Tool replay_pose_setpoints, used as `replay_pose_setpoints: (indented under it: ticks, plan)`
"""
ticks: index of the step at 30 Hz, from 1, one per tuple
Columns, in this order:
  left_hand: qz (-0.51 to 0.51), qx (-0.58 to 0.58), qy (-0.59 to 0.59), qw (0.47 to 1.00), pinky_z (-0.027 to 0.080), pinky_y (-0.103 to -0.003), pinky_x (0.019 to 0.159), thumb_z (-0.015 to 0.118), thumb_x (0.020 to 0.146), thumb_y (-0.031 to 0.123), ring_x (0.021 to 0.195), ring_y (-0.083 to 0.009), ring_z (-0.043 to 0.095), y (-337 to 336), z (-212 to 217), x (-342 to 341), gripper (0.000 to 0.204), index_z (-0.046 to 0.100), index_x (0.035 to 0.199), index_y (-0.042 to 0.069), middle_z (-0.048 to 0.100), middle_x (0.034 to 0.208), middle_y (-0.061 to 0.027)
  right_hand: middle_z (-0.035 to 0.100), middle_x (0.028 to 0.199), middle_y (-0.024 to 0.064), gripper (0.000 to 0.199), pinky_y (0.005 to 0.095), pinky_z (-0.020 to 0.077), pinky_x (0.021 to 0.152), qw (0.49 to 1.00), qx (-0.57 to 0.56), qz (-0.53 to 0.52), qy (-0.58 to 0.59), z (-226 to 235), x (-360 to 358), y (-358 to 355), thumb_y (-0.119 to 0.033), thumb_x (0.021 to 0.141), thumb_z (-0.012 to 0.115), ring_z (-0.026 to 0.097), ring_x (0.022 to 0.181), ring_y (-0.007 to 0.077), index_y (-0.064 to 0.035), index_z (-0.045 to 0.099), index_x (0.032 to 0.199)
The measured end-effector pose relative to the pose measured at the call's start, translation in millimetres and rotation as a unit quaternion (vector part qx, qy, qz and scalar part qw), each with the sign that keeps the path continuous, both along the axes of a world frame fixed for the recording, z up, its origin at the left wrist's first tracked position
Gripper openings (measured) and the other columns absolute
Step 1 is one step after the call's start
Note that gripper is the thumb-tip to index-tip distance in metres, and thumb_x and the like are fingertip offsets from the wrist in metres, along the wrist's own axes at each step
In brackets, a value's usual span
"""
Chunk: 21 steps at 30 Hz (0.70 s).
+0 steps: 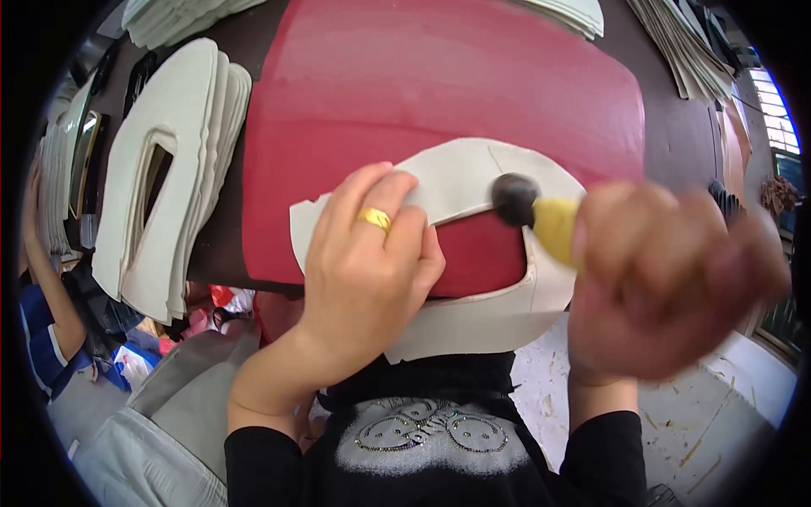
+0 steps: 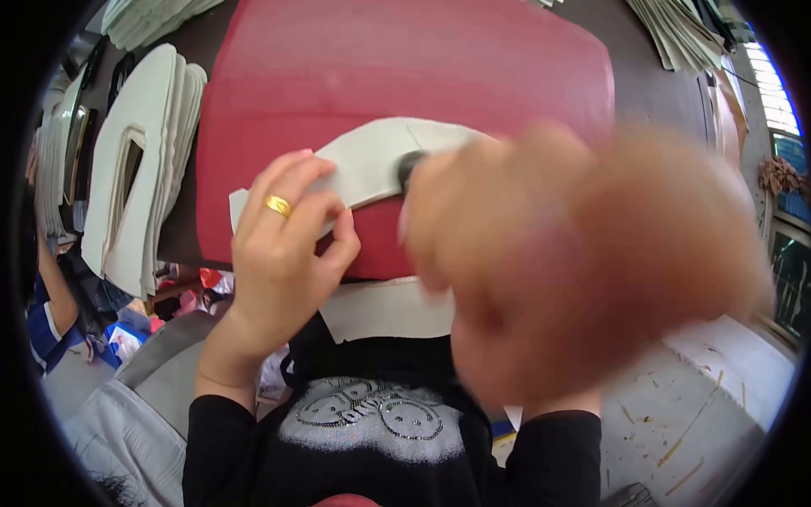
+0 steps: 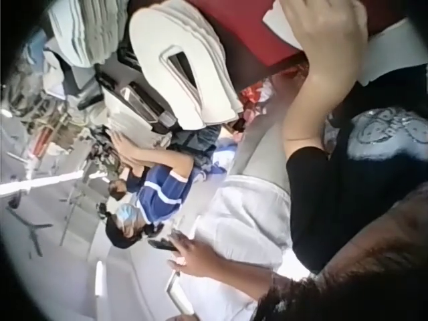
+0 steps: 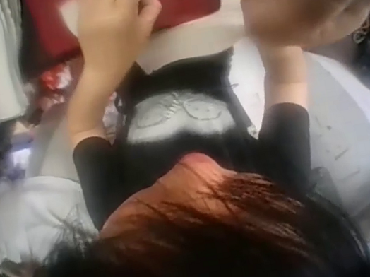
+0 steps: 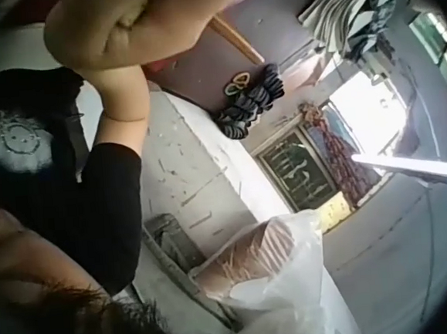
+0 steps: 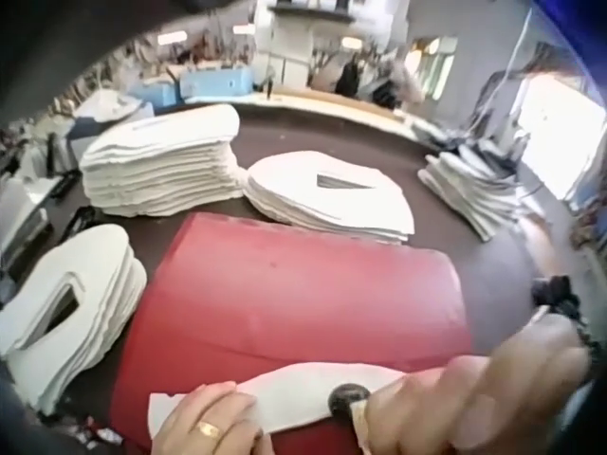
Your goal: Apply adhesive to the edges of white shoe components using a brush and stack them.
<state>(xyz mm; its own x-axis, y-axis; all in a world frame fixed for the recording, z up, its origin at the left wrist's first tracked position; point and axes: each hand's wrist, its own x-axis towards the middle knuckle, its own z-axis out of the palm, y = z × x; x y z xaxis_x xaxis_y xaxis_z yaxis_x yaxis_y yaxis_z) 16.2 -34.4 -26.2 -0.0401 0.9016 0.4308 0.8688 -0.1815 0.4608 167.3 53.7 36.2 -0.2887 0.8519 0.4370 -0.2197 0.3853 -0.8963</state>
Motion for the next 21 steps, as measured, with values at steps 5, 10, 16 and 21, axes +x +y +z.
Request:
replay_pose_setpoints:
  ticks: [5,10,16,21]
  plan:
    - [-0.020,-0.022,0.030,0.999,0.050,-0.043,0.090,0.068,0.069,-0.001,0.104,-0.0300,0.059,-6.0,12.1,-8.9,0.016,0.058,0.080,0.003,0.060,0.109,-0.0103,0.034,0.057,-0.0051,0.026,0.0258,0.0374,0.046,0.998,-0.057,-0.012,-0.022,-6.3,-21.6,-1.1,-0.029,0.107,0.028,0.039,0.044,0.0087,-0.0140,0.047,0.096]
    - [0.000,-0.017,0.010,1.000,0.050,-0.043,0.090,0.069,0.069,-0.001,0.104,-0.0296,0.059,-12.7,9.8,-18.5,0.016,0.058,0.081,0.003,0.061,0.107,-0.0099,0.033,0.053,-0.0041,0.025,0.0257,0.0374,0.046,0.997,-0.029,0.017,-0.067,-0.3,-28.0,-2.1,-0.028,0.106,0.030,0.039,0.043,0.0095,-0.0140,0.046,0.094]
    - [0.004,-0.017,0.017,1.000,0.050,-0.043,0.089,0.069,0.068,-0.002,0.103,-0.0289,0.060,-27.8,7.5,-32.2,0.018,0.058,0.080,0.003,0.062,0.106,-0.0093,0.034,0.051,-0.0030,0.023,0.0257,0.0377,0.046,0.993,-0.015,0.033,-0.110,2.9,-31.8,-9.0,-0.026,0.105,0.033,0.040,0.043,0.0101,-0.0138,0.047,0.091]
    - [0.002,-0.009,-0.018,1.000,0.050,-0.042,0.088,0.070,0.067,-0.002,0.102,-0.0283,0.060,-30.2,8.6,-41.0,0.019,0.059,0.081,0.003,0.062,0.106,-0.0086,0.039,0.052,-0.0021,0.017,0.0263,0.0391,0.048,0.992,-0.081,0.026,-0.091,8.1,-47.1,-20.5,-0.017,0.100,0.037,0.040,0.044,0.0105,-0.0129,0.047,0.087]
